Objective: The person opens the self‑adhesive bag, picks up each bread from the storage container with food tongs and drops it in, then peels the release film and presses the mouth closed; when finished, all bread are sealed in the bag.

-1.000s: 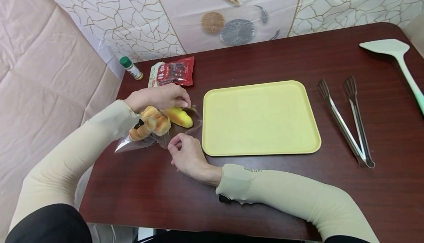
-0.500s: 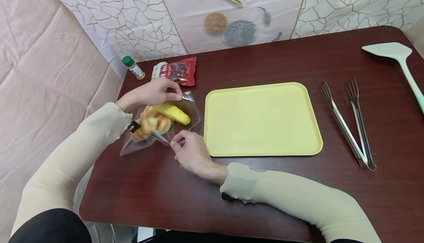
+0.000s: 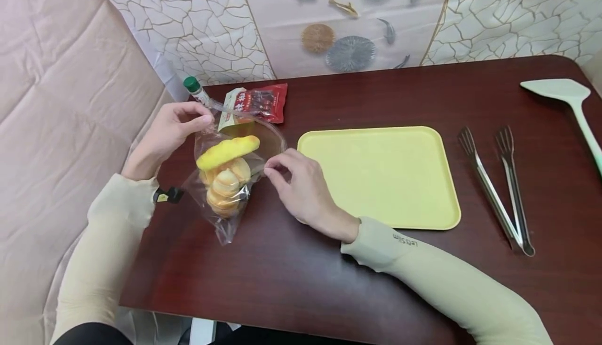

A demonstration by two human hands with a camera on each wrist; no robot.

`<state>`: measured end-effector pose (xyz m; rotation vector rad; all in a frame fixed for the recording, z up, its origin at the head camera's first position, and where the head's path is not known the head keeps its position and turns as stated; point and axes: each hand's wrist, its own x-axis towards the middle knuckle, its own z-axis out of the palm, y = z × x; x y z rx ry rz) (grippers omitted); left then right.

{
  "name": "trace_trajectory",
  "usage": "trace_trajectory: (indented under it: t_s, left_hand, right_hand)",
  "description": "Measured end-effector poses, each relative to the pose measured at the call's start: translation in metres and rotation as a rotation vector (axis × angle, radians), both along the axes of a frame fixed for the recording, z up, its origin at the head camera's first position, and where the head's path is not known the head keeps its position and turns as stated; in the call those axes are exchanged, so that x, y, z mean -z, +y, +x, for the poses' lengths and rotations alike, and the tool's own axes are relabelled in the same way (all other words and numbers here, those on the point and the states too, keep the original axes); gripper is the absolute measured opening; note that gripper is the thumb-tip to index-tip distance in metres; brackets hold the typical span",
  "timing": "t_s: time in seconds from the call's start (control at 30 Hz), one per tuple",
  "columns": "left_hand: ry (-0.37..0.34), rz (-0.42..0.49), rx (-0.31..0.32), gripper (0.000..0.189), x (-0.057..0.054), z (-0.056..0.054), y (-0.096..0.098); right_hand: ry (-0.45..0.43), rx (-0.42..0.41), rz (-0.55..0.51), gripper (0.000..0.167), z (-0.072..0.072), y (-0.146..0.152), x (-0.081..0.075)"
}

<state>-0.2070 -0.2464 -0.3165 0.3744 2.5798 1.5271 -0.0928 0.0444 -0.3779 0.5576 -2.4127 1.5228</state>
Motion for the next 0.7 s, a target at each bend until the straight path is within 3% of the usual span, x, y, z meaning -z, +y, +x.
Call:
trace_trajectory:
  t_s: [0.1, 0.2, 0.33, 0.4, 0.53, 0.63, 0.7]
  left_hand:
    - [0.052, 0.192, -0.041, 0.016, 0.0, 0.015, -0.007]
    - [0.129, 0.401, -0.082, 0.027, -0.001, 0.03, -0.008]
    - [0.213, 0.66, -0.095, 0.014, -0.005, 0.049, -0.004]
    - [0.252, 0.721, -0.1, 0.01, -0.005, 0.056, -0.001]
    - [0.311, 0.708, -0.137, 0.011, -0.002, 0.063, -0.001]
    - [0.336, 0.745, -0.168, 0.01, 0.002, 0.065, -0.002]
    - [0.339, 0.759, -0.167, 0.01, 0.004, 0.065, -0.002]
  right_hand:
    - [0.127, -0.028, 0.029, 0.005, -0.009, 0.011, -0.008]
    - [0.296, -0.094, 0.127, 0.005, -0.017, 0.022, -0.022]
    - [0.463, -0.157, 0.217, 0.006, -0.025, 0.031, -0.042]
    - [0.478, -0.178, 0.232, 0.005, -0.028, 0.033, -0.048]
    - [0.463, -0.206, 0.279, 0.005, -0.033, 0.033, -0.056]
    - [0.444, -0.178, 0.274, 0.006, -0.037, 0.032, -0.058]
    - [0.438, -0.204, 0.294, 0.005, -0.039, 0.031, -0.057]
